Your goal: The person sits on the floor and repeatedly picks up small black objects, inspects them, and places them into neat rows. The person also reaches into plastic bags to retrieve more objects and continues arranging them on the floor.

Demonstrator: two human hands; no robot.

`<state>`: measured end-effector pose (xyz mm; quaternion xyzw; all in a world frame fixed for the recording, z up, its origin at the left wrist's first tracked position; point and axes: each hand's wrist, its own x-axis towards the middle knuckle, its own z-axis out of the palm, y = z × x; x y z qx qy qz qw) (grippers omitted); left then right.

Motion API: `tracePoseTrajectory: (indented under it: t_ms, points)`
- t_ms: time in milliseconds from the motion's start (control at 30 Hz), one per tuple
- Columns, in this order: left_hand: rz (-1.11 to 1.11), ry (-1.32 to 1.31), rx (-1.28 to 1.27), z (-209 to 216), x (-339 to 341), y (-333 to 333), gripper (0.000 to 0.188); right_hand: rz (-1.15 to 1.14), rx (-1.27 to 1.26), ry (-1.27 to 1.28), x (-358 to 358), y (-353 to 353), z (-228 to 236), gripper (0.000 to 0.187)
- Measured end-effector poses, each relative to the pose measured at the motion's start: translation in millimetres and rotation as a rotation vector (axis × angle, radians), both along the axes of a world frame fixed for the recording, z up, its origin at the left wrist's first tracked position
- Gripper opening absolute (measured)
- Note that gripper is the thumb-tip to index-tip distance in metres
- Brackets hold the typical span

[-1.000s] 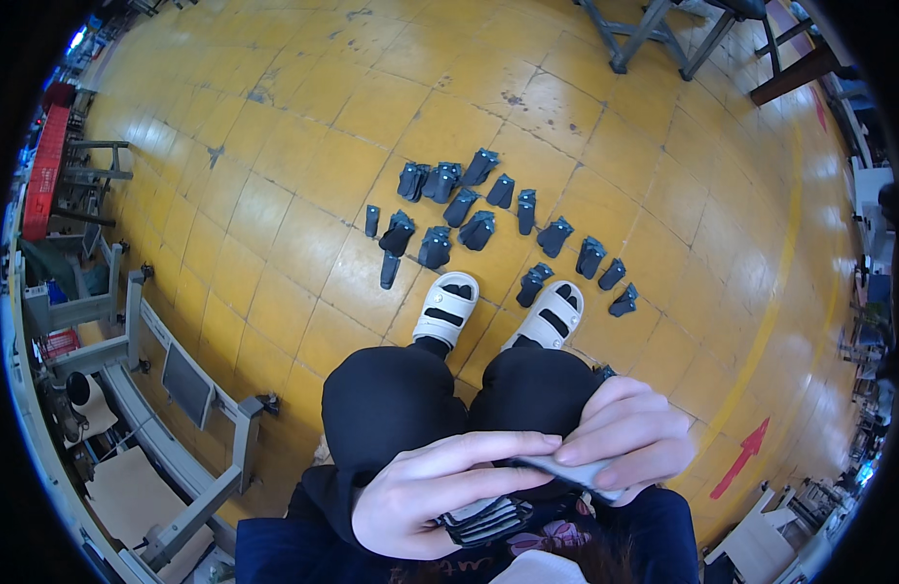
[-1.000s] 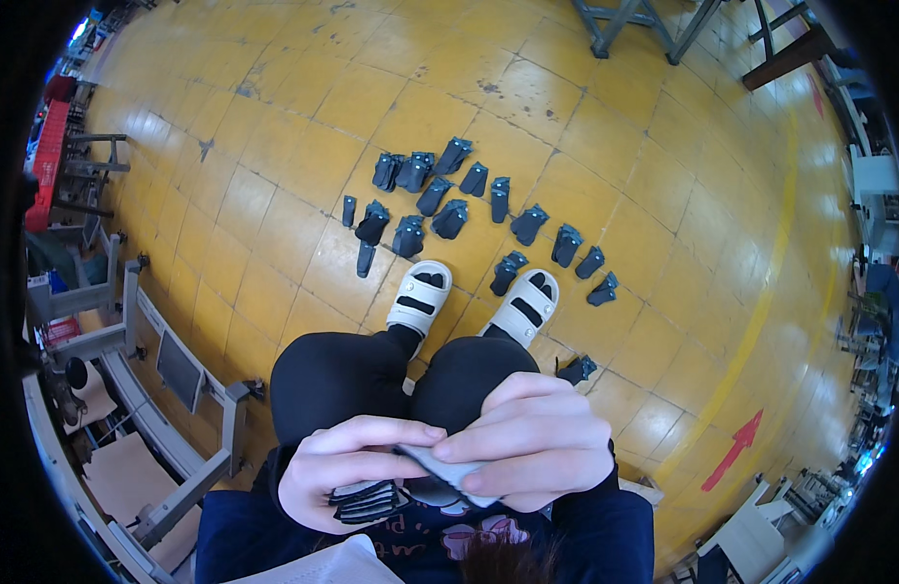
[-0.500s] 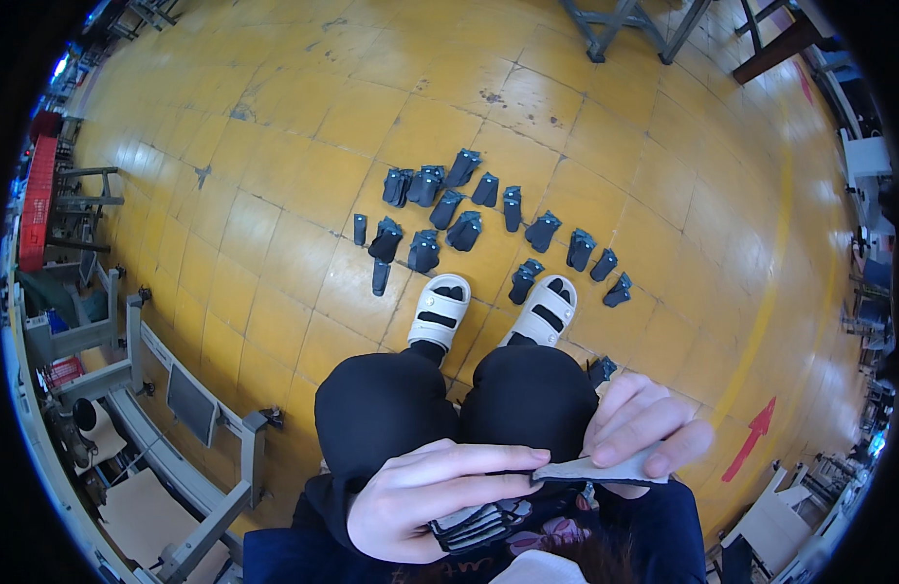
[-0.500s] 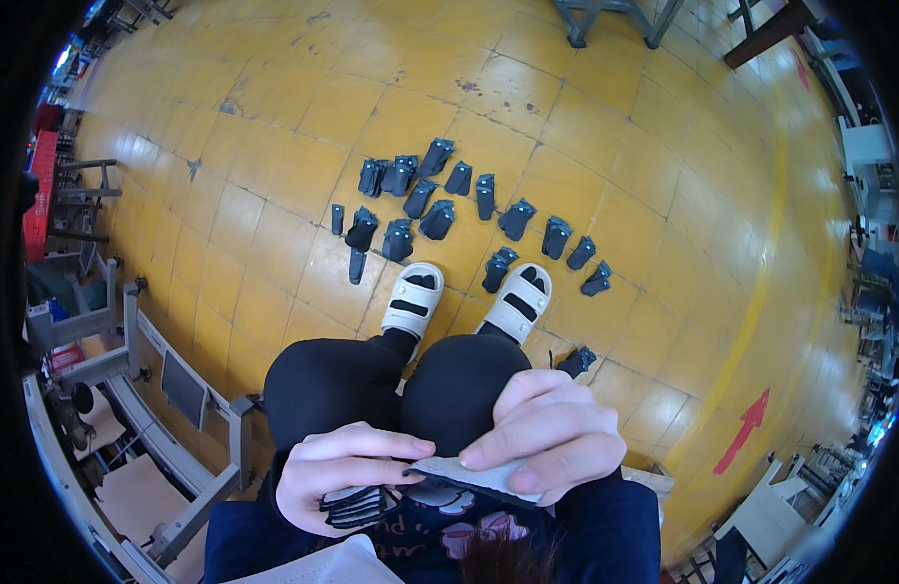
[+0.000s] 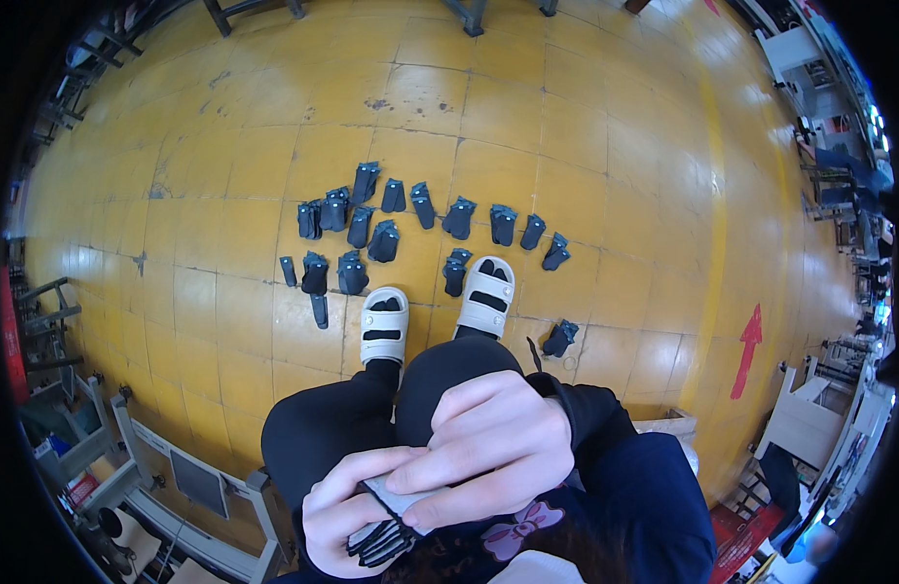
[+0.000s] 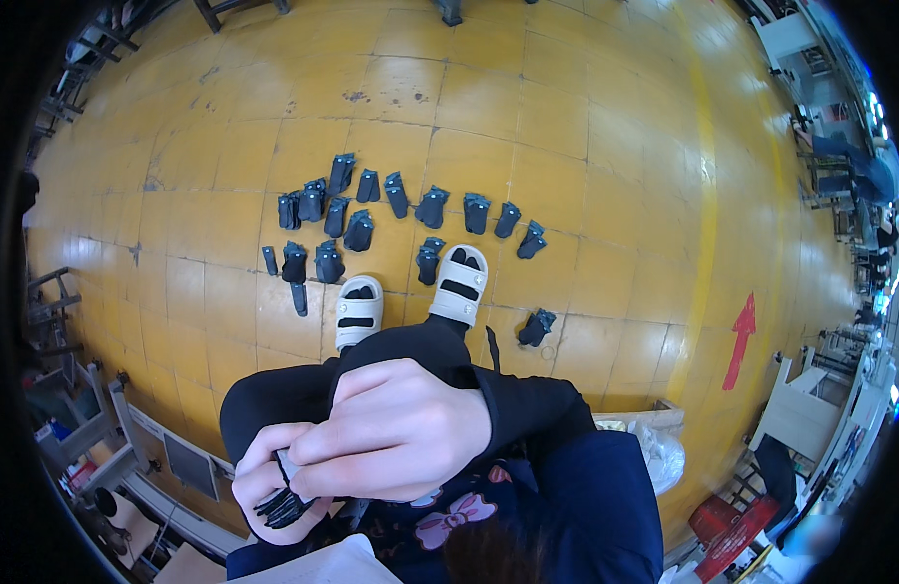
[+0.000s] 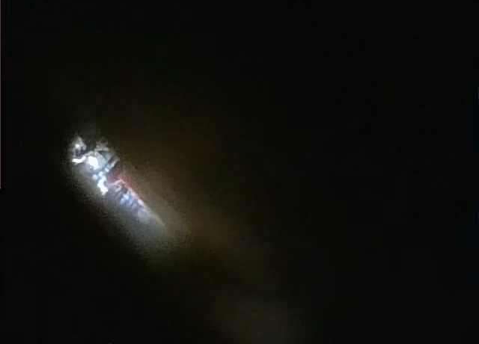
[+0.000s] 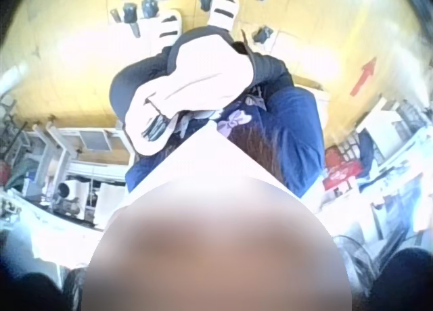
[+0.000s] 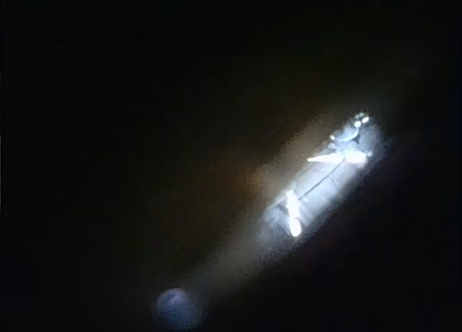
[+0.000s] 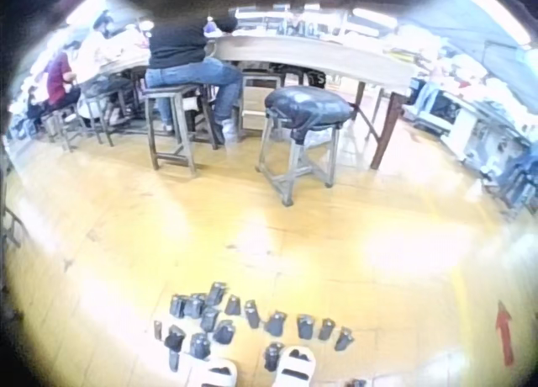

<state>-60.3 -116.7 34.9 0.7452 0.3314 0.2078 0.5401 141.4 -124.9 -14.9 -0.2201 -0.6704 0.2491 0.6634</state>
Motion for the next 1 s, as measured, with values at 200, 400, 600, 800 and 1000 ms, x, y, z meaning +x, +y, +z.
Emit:
tracePoseTrajectory:
  t_ms: [200,400,600,800,1000]
  points:
    - [0.079,0.126,0.089,-9.9,-8.1,-12.9,0.034,-0.139,0.011,-0.185,-2.5,-11.2,1.9,0.023]
    - [0.011,0.106,0.032,-10.4,-2.7,-7.3,0.035,-0.091,-0.002,-0.180,-12.7,-7.1,3.9,0.038]
    - [-0.047,0.107,0.023,-13.0,7.3,-8.3,0.037,0.044,-0.066,-0.090,-8.5,-8.5,-1.4,0.030]
    - [-0.301,0.062,0.199,-17.0,9.2,8.1,0.040,0.086,-0.062,-0.114,-0.2,-0.3,3.8,0.026]
    - [-0.405,0.083,0.288,-6.5,13.6,13.1,0.043,0.176,-0.105,-0.088,9.0,-0.5,-3.7,0.042]
